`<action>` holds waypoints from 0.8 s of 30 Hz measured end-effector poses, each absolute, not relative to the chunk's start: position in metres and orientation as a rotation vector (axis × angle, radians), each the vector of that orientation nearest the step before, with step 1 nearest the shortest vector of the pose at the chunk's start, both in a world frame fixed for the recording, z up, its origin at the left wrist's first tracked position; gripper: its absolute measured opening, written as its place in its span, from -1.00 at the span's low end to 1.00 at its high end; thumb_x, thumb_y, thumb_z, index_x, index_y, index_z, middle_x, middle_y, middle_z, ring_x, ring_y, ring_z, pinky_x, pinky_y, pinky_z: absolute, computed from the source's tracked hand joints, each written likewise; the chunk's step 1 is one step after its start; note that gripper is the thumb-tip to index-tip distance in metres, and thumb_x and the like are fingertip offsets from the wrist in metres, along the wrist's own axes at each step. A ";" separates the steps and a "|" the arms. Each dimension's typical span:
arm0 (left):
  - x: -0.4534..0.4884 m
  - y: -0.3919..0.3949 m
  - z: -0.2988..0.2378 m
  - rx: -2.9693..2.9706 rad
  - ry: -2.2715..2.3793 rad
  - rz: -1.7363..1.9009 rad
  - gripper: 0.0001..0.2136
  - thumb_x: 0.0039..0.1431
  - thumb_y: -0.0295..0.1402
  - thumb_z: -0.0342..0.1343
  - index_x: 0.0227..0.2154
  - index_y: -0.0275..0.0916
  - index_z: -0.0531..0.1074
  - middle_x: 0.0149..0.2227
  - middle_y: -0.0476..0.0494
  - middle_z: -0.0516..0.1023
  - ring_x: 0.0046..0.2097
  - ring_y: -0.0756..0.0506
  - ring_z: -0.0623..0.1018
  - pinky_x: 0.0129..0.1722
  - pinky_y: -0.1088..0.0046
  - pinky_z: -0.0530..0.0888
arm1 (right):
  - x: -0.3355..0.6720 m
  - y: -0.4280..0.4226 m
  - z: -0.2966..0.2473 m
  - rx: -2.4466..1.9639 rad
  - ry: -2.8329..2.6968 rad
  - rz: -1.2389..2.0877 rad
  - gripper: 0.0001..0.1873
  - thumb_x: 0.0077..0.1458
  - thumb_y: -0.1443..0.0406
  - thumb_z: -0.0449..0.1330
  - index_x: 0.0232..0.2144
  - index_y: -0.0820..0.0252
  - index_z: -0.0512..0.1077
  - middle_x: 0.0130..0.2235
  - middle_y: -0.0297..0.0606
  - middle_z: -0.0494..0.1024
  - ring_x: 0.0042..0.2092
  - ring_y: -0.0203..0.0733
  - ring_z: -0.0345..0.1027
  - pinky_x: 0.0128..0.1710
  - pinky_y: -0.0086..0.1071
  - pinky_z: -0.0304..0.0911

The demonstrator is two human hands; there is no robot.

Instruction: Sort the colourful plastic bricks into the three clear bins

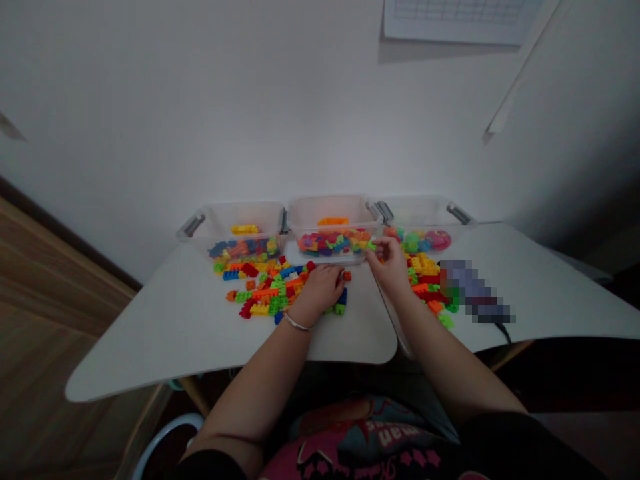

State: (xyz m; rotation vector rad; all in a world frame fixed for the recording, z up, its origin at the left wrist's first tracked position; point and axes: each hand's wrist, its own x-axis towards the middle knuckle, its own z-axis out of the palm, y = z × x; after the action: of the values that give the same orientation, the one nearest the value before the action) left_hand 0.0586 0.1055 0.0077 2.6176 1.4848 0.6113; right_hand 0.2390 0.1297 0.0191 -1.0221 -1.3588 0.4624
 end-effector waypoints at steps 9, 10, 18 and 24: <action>0.060 0.106 0.008 2.591 1.506 0.603 -0.74 0.25 -0.39 0.01 -0.06 -0.31 0.46 -0.06 -0.26 0.56 0.03 -0.19 0.49 0.12 0.24 0.38 | 0.242 0.181 0.094 -0.801 -1.256 0.248 -0.72 0.07 0.08 0.24 -0.29 0.06 0.27 -0.32 -0.40 0.37 -0.33 -0.33 0.31 -0.32 -0.43 0.30; 0.060 0.105 0.008 2.588 1.509 0.604 -0.74 0.24 -0.40 0.01 -0.06 -0.31 0.46 -0.06 -0.26 0.56 0.03 -0.19 0.49 0.12 0.24 0.38 | 0.241 0.186 0.098 -0.791 -1.261 0.242 -0.72 0.07 0.08 0.24 -0.29 0.06 0.27 -0.32 -0.39 0.37 -0.33 -0.34 0.31 -0.32 -0.43 0.30; 0.059 0.106 0.006 2.597 1.510 0.602 -0.73 0.26 -0.38 -0.01 -0.05 -0.33 0.46 -0.05 -0.28 0.56 0.04 -0.19 0.48 0.13 0.25 0.38 | 0.232 0.217 0.098 -1.120 -1.420 0.242 -0.86 -0.01 0.25 0.22 -0.38 0.12 0.32 -0.37 -0.37 0.45 -0.38 -0.29 0.31 -0.27 -0.36 0.30; 0.058 0.107 0.004 2.601 1.502 0.605 -0.73 0.25 -0.38 0.01 -0.04 -0.31 0.46 -0.04 -0.26 0.56 0.05 -0.19 0.48 0.14 0.24 0.38 | 0.233 0.226 0.097 -1.462 -1.606 0.127 -0.92 -0.04 0.34 0.20 -0.39 0.17 0.43 -0.36 -0.26 0.51 -0.32 -0.17 0.37 -0.18 -0.26 0.29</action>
State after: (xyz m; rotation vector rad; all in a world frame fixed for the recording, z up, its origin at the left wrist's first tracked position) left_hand 0.0583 0.1074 0.0045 2.6009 1.5016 0.6054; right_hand 0.2329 0.2264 0.0967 -1.4619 -1.6065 0.1270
